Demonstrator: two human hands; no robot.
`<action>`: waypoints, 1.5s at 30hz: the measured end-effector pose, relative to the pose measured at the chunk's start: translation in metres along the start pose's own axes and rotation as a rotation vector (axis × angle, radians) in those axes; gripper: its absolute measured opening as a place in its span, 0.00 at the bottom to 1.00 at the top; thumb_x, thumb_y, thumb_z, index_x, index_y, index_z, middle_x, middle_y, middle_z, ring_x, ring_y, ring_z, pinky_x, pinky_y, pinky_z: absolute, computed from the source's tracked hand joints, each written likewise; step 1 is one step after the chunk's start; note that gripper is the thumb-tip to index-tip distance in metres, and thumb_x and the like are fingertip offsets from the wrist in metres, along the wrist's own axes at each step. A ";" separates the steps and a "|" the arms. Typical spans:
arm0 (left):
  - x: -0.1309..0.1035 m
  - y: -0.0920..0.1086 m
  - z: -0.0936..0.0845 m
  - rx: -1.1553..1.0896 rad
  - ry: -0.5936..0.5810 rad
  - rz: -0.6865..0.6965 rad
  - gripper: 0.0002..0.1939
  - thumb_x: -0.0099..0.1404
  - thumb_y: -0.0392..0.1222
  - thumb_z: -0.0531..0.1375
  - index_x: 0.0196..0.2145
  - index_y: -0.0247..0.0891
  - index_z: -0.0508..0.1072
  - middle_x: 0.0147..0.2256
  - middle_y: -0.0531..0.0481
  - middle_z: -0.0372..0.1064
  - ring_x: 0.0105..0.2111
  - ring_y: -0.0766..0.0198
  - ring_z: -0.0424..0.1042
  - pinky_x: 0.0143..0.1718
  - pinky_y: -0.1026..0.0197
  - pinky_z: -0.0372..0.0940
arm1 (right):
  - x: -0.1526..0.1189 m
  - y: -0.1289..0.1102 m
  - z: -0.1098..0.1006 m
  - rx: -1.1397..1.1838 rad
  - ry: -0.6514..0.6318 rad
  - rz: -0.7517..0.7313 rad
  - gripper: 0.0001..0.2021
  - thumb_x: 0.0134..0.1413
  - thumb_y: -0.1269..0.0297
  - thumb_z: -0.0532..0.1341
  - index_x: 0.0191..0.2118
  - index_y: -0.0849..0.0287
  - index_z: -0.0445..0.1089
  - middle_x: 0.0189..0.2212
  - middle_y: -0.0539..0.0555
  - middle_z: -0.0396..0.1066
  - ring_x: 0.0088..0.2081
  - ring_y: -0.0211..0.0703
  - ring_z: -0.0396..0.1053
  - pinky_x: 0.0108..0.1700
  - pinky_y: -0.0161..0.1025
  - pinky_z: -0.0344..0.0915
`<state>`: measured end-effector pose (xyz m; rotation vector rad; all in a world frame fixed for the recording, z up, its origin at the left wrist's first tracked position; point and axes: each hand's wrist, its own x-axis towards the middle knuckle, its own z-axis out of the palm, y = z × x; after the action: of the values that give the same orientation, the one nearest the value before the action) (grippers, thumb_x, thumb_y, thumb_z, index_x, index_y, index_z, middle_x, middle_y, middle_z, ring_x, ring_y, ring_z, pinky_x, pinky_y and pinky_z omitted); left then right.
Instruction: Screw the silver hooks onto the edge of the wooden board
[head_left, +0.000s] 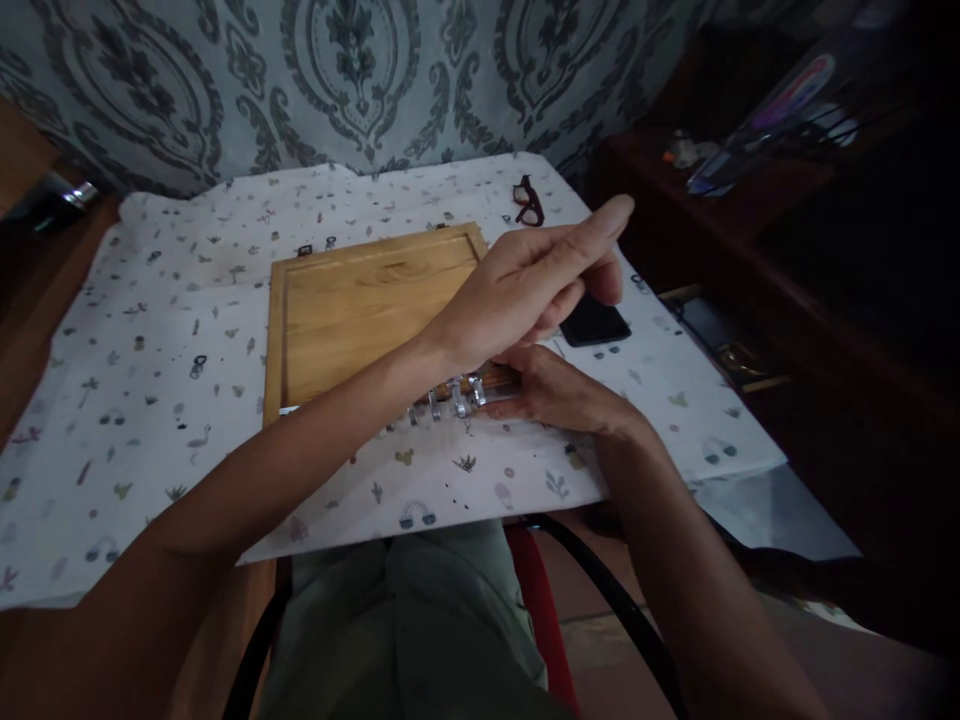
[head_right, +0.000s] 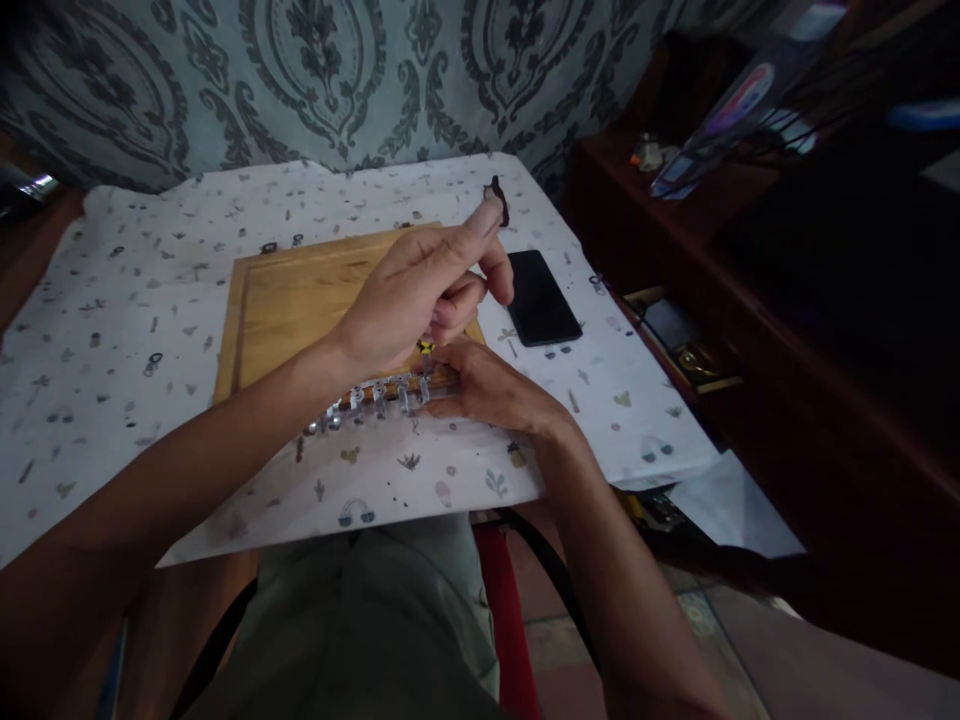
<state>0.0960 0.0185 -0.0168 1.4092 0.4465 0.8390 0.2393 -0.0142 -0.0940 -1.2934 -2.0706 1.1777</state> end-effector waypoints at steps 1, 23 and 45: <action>0.000 0.001 0.000 0.006 -0.013 -0.011 0.32 0.75 0.63 0.54 0.22 0.35 0.70 0.15 0.59 0.47 0.15 0.76 0.48 0.19 0.66 0.44 | 0.000 0.000 0.000 0.002 -0.007 0.001 0.20 0.51 0.50 0.73 0.45 0.59 0.79 0.37 0.55 0.80 0.38 0.51 0.75 0.43 0.48 0.74; -0.013 0.007 -0.007 -0.064 0.202 0.162 0.30 0.71 0.65 0.60 0.21 0.40 0.71 0.14 0.61 0.47 0.14 0.74 0.45 0.18 0.60 0.45 | -0.004 0.004 -0.002 0.038 -0.006 -0.035 0.16 0.53 0.55 0.72 0.45 0.55 0.75 0.46 0.57 0.71 0.46 0.51 0.70 0.48 0.47 0.70; -0.004 -0.013 -0.015 -0.097 0.105 0.249 0.30 0.69 0.67 0.61 0.23 0.38 0.72 0.13 0.62 0.47 0.12 0.74 0.46 0.14 0.63 0.44 | -0.003 0.008 -0.001 -0.019 0.002 -0.032 0.17 0.53 0.53 0.72 0.44 0.56 0.74 0.44 0.56 0.72 0.45 0.51 0.70 0.47 0.48 0.69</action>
<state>0.0861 0.0267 -0.0325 1.3515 0.3088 1.1253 0.2455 -0.0149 -0.1000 -1.2654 -2.0979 1.1448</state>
